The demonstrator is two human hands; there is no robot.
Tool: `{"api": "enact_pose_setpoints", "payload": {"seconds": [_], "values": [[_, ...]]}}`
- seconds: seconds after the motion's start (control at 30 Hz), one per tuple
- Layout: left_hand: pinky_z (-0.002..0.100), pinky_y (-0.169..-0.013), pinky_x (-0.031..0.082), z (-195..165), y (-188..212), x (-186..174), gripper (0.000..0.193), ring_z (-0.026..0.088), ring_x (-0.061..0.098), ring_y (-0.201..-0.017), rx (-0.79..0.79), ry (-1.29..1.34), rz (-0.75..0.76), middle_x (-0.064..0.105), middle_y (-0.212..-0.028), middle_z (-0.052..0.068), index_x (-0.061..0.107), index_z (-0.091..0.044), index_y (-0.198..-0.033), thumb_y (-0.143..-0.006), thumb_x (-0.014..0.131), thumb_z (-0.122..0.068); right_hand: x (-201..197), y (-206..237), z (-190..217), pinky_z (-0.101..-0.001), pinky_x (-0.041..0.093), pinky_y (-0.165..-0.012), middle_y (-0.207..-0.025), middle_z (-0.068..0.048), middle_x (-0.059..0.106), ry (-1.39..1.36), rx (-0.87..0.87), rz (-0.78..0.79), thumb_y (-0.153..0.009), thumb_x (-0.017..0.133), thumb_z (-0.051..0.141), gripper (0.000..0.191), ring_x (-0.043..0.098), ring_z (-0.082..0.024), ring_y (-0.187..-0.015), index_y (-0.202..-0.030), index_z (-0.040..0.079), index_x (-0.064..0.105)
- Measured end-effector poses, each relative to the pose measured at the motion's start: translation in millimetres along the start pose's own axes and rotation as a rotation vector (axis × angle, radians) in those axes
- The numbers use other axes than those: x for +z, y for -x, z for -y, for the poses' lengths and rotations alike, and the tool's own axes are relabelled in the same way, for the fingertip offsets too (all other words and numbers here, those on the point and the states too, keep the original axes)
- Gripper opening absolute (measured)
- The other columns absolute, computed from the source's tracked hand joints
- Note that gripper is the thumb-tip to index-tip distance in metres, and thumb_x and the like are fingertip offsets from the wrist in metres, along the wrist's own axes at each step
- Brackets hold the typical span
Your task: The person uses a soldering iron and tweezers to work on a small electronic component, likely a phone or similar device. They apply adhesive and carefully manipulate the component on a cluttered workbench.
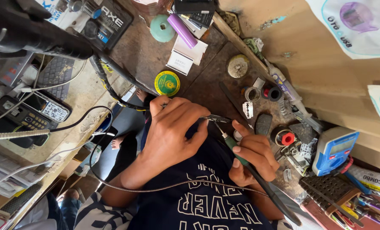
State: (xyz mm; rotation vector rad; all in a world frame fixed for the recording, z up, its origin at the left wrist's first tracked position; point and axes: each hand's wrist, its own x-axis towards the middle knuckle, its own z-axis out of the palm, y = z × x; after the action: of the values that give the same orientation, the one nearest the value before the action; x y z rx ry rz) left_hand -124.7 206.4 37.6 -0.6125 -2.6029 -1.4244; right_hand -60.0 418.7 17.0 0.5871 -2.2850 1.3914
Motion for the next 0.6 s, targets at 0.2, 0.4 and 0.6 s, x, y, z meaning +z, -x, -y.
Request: {"api": "enact_pose_setpoints", "payload": {"seconds": [0.2, 0.4, 0.6], "values": [[0.039, -0.101, 0.033, -3.4, -1.3, 1.0, 0.012, 0.017, 0.067, -0.097, -0.055, 0.006, 0.003, 0.072, -0.098, -0.002, 0.069, -0.012, -0.095, -0.087, 0.077, -0.01, 0.0, 2.4, 3.6, -0.058, 0.064, -0.101, -0.095, -0.012, 0.057, 0.025, 0.033, 0.014, -0.096, 0.06, 0.009, 0.014, 0.061, -0.023, -0.085, -0.102, -0.002, 0.066], [0.039, -0.101, 0.033, -2.9, -1.9, 1.5, 0.012, 0.017, 0.066, -0.096, -0.07, 0.004, 0.009, 0.072, -0.097, -0.003, 0.068, -0.012, -0.094, -0.088, 0.078, -0.01, -0.1, 4.8, -0.6, -0.0579, 0.063, -0.102, -0.096, -0.012, 0.057, 0.044, 0.017, 0.042, -0.092, 0.06, 0.003, 0.013, 0.062, -0.024, -0.085, -0.103, -0.001, 0.067], [0.038, -0.101, 0.033, -3.3, -1.6, 2.0, 0.012, 0.017, 0.066, -0.095, -0.077, 0.007, 0.007, 0.072, -0.097, -0.003, 0.068, -0.012, -0.094, -0.087, 0.078, -0.01, 1.1, 7.0, -3.6, -0.0574, 0.063, -0.101, -0.095, -0.012, 0.058, 0.049, 0.003, 0.033, -0.09, 0.061, 0.002, 0.014, 0.063, -0.024, -0.085, -0.102, -0.001, 0.067]]}}
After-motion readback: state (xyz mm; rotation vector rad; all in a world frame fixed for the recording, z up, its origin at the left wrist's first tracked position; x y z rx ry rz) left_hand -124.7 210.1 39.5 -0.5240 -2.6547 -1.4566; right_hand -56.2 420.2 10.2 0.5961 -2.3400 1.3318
